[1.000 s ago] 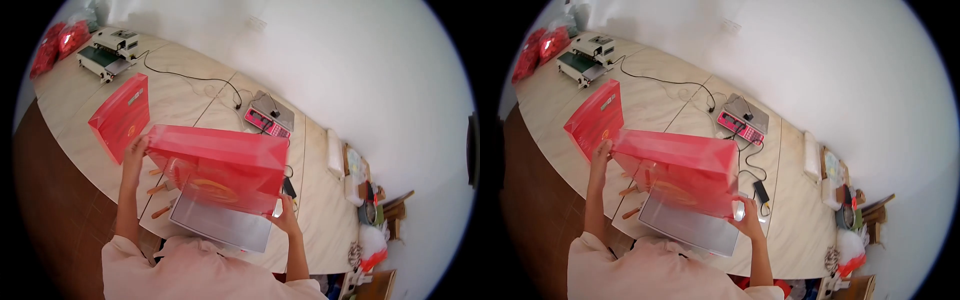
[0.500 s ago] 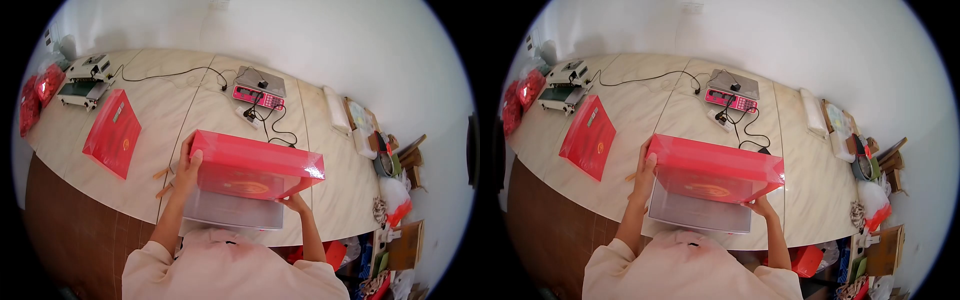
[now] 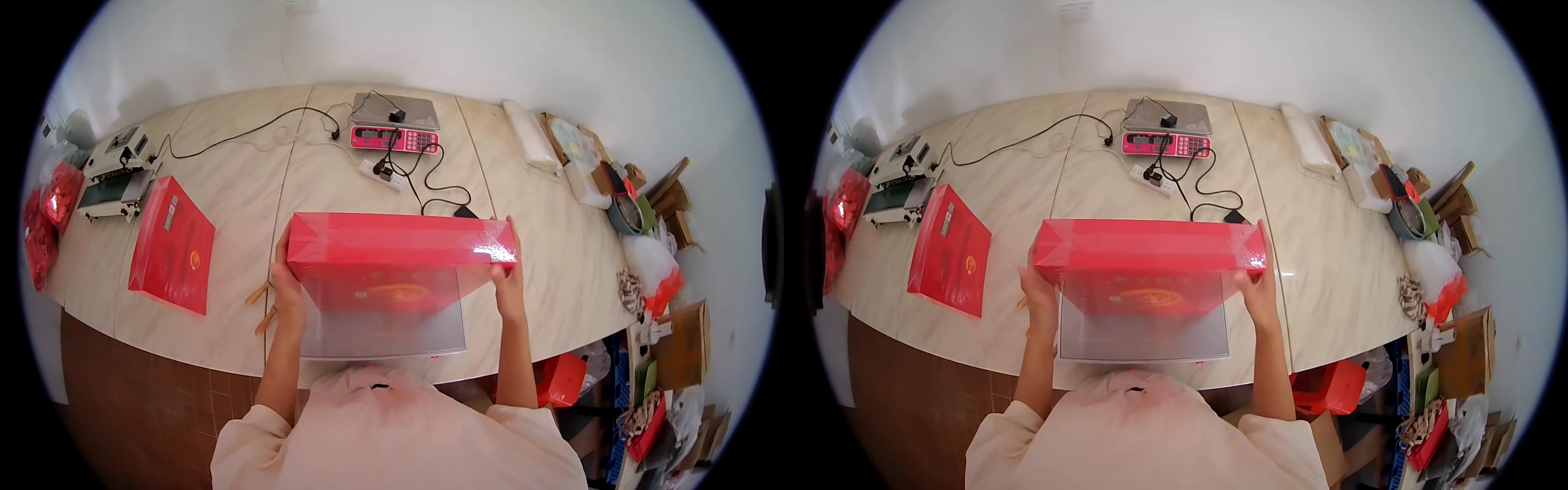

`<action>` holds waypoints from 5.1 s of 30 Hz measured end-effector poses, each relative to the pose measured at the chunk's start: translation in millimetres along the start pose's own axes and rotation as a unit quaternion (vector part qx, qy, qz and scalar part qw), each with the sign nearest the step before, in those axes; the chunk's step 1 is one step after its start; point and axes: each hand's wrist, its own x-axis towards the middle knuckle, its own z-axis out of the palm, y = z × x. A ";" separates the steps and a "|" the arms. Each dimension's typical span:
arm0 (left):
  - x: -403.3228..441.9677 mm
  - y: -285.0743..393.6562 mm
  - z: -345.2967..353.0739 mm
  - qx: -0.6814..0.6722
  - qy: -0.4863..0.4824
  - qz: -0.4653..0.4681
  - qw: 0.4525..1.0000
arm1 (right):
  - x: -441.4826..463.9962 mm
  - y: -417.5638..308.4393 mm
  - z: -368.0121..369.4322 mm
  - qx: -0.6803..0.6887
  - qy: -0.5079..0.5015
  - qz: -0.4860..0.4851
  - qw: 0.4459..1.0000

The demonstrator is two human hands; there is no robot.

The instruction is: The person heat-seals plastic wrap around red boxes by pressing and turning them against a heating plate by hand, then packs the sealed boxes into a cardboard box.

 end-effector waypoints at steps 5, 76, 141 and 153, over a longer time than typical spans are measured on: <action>2.5 7.0 3.5 0.045 0.006 -0.013 0.999 | 7.9 4.8 15.9 0.043 0.130 -0.016 0.990; 11.1 -42.0 -17.1 0.138 0.048 0.070 0.987 | 10.0 19.4 18.2 0.032 0.172 -0.068 0.982; -28.4 74.2 16.1 -0.383 -0.063 -0.490 0.780 | 152.7 -67.1 5.6 0.193 -0.233 0.167 0.938; -29.6 76.3 15.3 -0.332 -0.079 -0.531 0.776 | 99.8 -51.4 -26.2 0.166 -0.184 0.174 0.953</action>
